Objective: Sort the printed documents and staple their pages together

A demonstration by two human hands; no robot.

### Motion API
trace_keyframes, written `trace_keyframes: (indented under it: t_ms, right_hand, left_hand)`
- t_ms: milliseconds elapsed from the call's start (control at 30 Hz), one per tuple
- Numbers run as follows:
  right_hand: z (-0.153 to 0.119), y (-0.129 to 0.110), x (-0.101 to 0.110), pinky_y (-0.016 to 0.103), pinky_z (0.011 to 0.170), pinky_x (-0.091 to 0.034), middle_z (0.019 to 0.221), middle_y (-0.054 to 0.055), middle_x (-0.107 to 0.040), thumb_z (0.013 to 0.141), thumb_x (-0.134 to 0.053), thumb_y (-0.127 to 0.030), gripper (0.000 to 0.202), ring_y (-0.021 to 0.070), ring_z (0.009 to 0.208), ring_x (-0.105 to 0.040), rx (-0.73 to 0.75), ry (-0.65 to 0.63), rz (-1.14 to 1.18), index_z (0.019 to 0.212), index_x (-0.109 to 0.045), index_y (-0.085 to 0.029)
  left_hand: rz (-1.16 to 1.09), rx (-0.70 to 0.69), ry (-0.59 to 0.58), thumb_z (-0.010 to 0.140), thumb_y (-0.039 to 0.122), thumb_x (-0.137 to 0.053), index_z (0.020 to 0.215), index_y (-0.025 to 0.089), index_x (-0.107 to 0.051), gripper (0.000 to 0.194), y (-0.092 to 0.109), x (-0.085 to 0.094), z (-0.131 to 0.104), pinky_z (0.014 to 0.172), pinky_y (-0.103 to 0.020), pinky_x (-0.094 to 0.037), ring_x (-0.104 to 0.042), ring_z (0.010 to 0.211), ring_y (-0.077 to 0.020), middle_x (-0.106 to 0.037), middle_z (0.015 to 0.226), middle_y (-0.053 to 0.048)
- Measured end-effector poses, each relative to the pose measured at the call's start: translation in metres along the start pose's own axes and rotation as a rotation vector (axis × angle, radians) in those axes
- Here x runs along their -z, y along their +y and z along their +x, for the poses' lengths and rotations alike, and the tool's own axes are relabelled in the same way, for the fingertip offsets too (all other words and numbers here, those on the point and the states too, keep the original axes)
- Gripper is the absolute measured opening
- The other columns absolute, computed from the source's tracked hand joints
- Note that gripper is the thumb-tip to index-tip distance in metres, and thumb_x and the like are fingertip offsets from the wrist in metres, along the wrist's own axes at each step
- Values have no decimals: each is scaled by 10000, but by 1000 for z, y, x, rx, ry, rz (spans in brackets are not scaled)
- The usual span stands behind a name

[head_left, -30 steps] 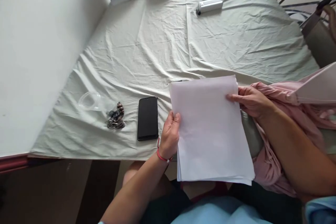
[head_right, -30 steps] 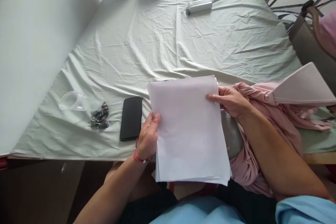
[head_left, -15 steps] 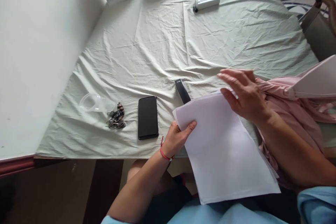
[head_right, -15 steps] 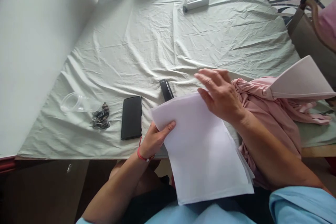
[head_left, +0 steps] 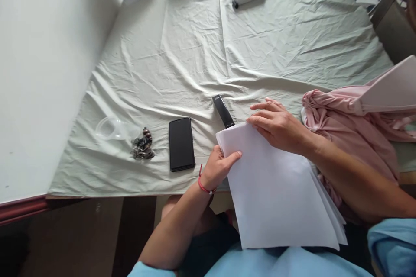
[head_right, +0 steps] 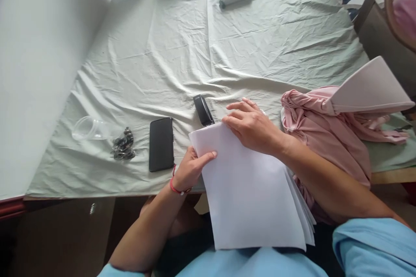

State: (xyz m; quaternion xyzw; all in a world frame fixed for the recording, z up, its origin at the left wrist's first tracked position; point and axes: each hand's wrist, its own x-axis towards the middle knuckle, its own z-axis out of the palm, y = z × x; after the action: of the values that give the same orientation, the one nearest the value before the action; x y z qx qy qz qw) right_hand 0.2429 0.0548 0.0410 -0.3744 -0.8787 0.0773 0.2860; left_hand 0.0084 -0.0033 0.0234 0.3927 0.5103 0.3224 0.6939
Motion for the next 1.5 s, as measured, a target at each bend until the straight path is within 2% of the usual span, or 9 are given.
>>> trace_keyframes:
  t_ms: [133, 233, 433, 567, 667, 833, 1067, 1233, 1500]
  right_hand:
    - [5, -7, -1, 494, 1126, -490, 1024, 70, -808, 1053, -522, -186, 220, 248, 1200, -700, 66, 69, 81, 1074, -739, -217]
    - [5, -11, -3, 528, 1152, -469, 1139, 95, -801, 1046, -552, -219, 235, 271, 1263, -672, 37, 86, 70, 1206, -723, -209]
    - [4, -18, -8, 596, 1222, -374, 1080, 82, -800, 1003, -517, -122, 261, 274, 1303, -645, 72, -7, 32, 1139, -714, -226]
    - [11, -27, -7, 579, 1222, -375, 981, 58, -785, 955, -491, -64, 304, 254, 1253, -662, 173, -38, 36, 1100, -703, -226]
    - [16, -32, -4, 546, 1207, -401, 1049, 67, -789, 987, -489, -94, 296, 242, 1240, -663, 193, -56, 43, 1154, -694, -228]
    - [20, -31, 3, 550, 1177, -416, 1125, 124, -781, 1010, -525, -155, 247, 279, 1244, -647, 85, -8, -28, 1179, -699, -197]
    - [31, -36, 9, 506, 1182, -403, 999, 62, -771, 969, -503, -77, 248, 239, 1171, -649, 213, -106, -14, 1011, -689, -235]
    - [34, -37, 6, 559, 1204, -364, 1051, 79, -768, 967, -509, -77, 282, 273, 1260, -619, 179, -116, -54, 1111, -696, -230]
    - [30, -35, 0, 611, 1239, -317, 1150, 80, -784, 927, -536, -54, 401, 287, 1327, -613, 184, -123, 8, 1247, -688, -242]
  left_hand:
    - [60, 4, -13, 800, 505, -828, 978, 112, -759, 437, 4, -5, 0, 724, -290, -561, -653, 790, -186, -742, 905, -86]
    - [115, -20, -28, 818, 553, -797, 899, 114, -727, 453, 2, -8, 0, 688, -287, -526, -614, 741, -174, -704, 838, -76]
    - [223, -101, -89, 829, 556, -763, 768, 144, -662, 429, 0, -16, 3, 614, -272, -434, -509, 661, -142, -603, 709, -31]
    - [272, -141, -30, 791, 496, -798, 693, 168, -591, 400, 3, -19, 7, 576, -274, -346, -420, 627, -122, -513, 647, 1]
    - [291, -136, 4, 799, 511, -777, 624, 188, -514, 451, 1, -18, 9, 555, -287, -284, -352, 601, -117, -437, 598, 11]
    - [81, -102, -83, 843, 620, -739, 786, 170, -622, 469, -5, -16, 7, 581, -282, -348, -435, 648, -131, -554, 720, -12]
    - [-24, -149, -79, 797, 593, -819, 866, 163, -680, 457, -6, -20, 5, 693, -284, -464, -534, 766, -156, -632, 820, -22]
    - [-113, -88, -20, 792, 610, -817, 843, 167, -660, 472, -14, -19, 8, 671, -286, -453, -528, 733, -146, -618, 799, -17]
    - [-95, -29, -80, 756, 531, -841, 933, 167, -699, 429, -9, -16, 5, 666, -280, -484, -599, 749, -164, -678, 834, -30]
